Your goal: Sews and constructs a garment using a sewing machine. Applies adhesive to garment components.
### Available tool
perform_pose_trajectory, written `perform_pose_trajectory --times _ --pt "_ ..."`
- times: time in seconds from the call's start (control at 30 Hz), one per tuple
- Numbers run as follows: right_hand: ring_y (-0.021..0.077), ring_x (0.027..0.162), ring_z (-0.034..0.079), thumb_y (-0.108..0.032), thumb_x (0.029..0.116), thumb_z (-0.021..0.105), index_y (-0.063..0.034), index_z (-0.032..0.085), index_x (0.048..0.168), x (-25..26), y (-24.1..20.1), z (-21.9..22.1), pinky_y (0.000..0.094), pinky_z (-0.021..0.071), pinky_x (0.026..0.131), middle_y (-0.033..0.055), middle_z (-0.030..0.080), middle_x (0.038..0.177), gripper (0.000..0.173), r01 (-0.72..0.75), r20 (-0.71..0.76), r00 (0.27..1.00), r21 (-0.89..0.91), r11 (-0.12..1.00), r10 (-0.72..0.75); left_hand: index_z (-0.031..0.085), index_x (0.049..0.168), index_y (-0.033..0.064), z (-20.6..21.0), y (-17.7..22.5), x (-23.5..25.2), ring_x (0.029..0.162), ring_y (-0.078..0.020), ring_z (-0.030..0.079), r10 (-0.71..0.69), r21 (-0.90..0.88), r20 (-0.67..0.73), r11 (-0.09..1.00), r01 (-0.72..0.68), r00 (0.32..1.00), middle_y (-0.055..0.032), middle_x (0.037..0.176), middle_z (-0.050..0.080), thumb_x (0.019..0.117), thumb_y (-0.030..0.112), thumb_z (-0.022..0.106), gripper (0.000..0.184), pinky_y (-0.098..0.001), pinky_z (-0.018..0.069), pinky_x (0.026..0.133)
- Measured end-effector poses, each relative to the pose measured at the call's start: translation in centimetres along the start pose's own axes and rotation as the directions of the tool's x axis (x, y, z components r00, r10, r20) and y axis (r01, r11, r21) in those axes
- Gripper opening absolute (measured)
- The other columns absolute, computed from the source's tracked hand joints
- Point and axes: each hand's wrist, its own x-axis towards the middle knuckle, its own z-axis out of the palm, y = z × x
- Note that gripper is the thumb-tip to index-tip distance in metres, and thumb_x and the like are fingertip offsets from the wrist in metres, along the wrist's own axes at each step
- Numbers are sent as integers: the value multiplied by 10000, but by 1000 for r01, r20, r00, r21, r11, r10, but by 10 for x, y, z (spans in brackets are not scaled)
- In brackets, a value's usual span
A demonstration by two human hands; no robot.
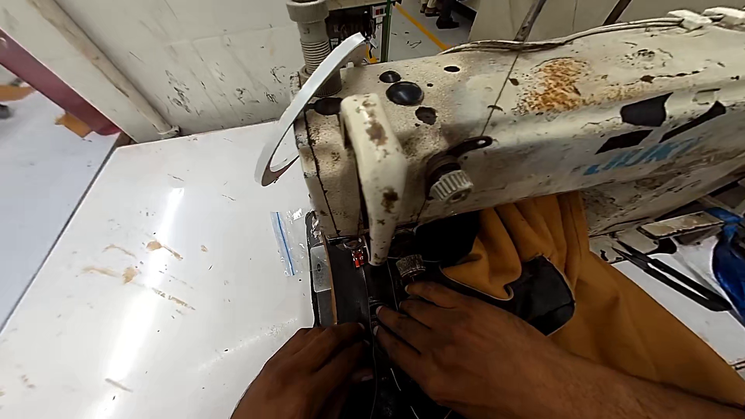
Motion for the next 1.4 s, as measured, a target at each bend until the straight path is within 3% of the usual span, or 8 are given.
perform_pose_trajectory --times 0.13,0.4,0.83,0.93,1.03,1.13,1.23,1.4 --pt "262 1021 697 -74 1047 377 -57 661 1257 -2 -1 3 416 532 944 114 700 1257 353 -5 -20 1000 -7 1000 5 757 1095 140 11 2 4 1025 -135 701 -11 66 -132 998 20 991 -28 1159 739 1028 361 617 271 -274 561 862" --pt "280 1076 725 -42 1063 386 -3 669 1181 -6 -2 12 395 555 999 151 729 1209 309 21 -165 986 61 998 -11 711 1192 55 23 6 1 1249 -223 621 -26 88 -198 995 44 980 -110 1269 688 1010 426 624 422 -324 487 1082" --pt "243 1023 742 -37 1052 428 -29 648 1110 -5 -3 16 364 570 985 126 745 1074 227 -76 -273 957 86 993 97 734 1170 44 31 3 0 1218 -197 665 49 97 -236 995 -26 971 -97 1220 728 1044 366 583 378 -289 512 1073" --pt "261 1217 663 -147 1087 442 -41 643 1149 -9 -5 1 379 521 1061 133 695 1268 236 -37 -230 971 143 989 70 734 1188 60 30 2 0 1213 -193 662 49 89 -216 996 -30 975 -90 1228 722 1057 378 551 390 -290 518 1060" --pt "255 1210 660 -334 1105 435 -56 672 1193 -22 -9 -24 405 469 1099 114 717 1220 375 51 -4 999 378 925 -53 725 1215 63 29 3 1 1226 -193 654 33 85 -203 996 -16 979 -87 1268 708 1064 395 528 413 -298 515 1061" --pt "328 841 688 -460 1081 437 -27 673 1110 -29 -8 -44 449 550 779 146 680 852 494 -23 225 968 527 849 -113 723 1207 62 28 3 2 1215 -193 655 38 100 -193 995 -19 980 -82 1265 707 1060 402 535 415 -300 513 1059" --pt "338 716 664 -372 1101 426 -20 658 1034 -25 -7 -59 456 529 620 149 630 752 427 -94 247 968 543 834 -52 721 1201 63 29 3 2 1202 -198 656 38 105 -189 994 -18 981 -82 1263 705 1062 401 528 413 -292 513 1047" --pt "315 1322 595 -148 1100 401 22 618 1262 -3 -15 -31 435 447 1142 190 644 1362 320 -91 33 996 207 974 86 670 1315 83 30 0 3 1364 -232 563 20 131 -157 991 1 987 -88 1393 648 1089 442 422 492 -405 417 1177"
